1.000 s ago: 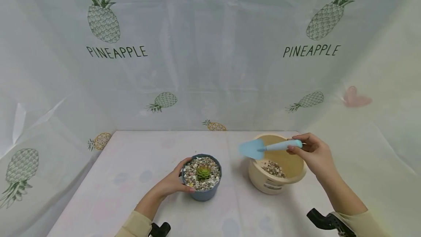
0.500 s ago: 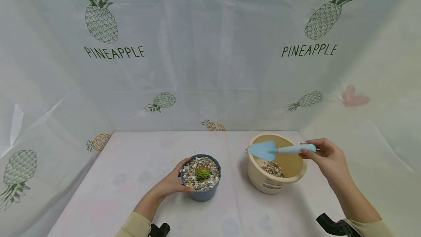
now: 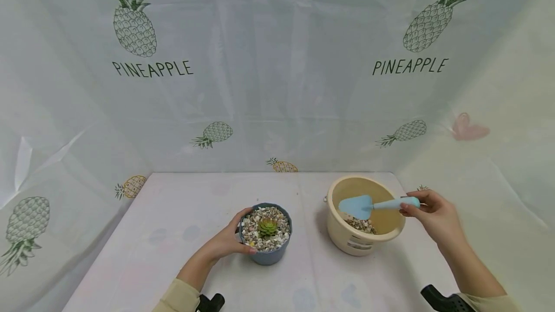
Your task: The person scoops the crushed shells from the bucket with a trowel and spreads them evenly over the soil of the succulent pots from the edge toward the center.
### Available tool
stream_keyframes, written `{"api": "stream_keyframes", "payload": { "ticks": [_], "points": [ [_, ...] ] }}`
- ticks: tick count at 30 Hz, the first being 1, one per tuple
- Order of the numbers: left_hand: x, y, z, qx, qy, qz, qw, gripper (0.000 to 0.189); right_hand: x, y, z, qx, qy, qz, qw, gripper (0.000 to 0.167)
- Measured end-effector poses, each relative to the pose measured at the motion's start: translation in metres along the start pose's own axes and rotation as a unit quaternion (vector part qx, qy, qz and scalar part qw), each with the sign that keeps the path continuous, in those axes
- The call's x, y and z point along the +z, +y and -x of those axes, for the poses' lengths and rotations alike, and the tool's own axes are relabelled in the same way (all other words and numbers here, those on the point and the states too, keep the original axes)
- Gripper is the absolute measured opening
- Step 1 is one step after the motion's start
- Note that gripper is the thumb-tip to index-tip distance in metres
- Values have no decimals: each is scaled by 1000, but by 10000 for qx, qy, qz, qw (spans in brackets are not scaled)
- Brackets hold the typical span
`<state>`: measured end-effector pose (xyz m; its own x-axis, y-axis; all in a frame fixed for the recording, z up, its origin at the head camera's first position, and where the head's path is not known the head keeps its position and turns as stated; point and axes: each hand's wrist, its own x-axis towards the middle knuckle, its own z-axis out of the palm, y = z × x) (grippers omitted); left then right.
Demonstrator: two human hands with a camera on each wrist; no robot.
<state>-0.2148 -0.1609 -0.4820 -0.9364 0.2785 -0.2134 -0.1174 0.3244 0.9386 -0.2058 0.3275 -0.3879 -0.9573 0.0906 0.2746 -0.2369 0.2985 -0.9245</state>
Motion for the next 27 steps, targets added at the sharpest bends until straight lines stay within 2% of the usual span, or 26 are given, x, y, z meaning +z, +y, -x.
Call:
{"api": "stream_keyframes", "payload": {
  "ticks": [3,8,16,21,27],
  "points": [
    [0,0,0,-36,6,46,10000,112,3,6,0,158,-160,781,9967,34],
    [0,0,1,-69,48,25,10000,112,10,13,-2,206,-474,1337,9897,36],
    [1,2,1,-60,49,-41,10000,113,15,17,-4,495,-980,1361,9846,38],
    [1,1,2,-44,54,74,9999,113,14,16,-6,442,-1154,1481,9812,37],
    [4,-2,5,-37,75,210,9997,112,13,13,-5,418,-1548,1500,9756,37]
  ]
}}
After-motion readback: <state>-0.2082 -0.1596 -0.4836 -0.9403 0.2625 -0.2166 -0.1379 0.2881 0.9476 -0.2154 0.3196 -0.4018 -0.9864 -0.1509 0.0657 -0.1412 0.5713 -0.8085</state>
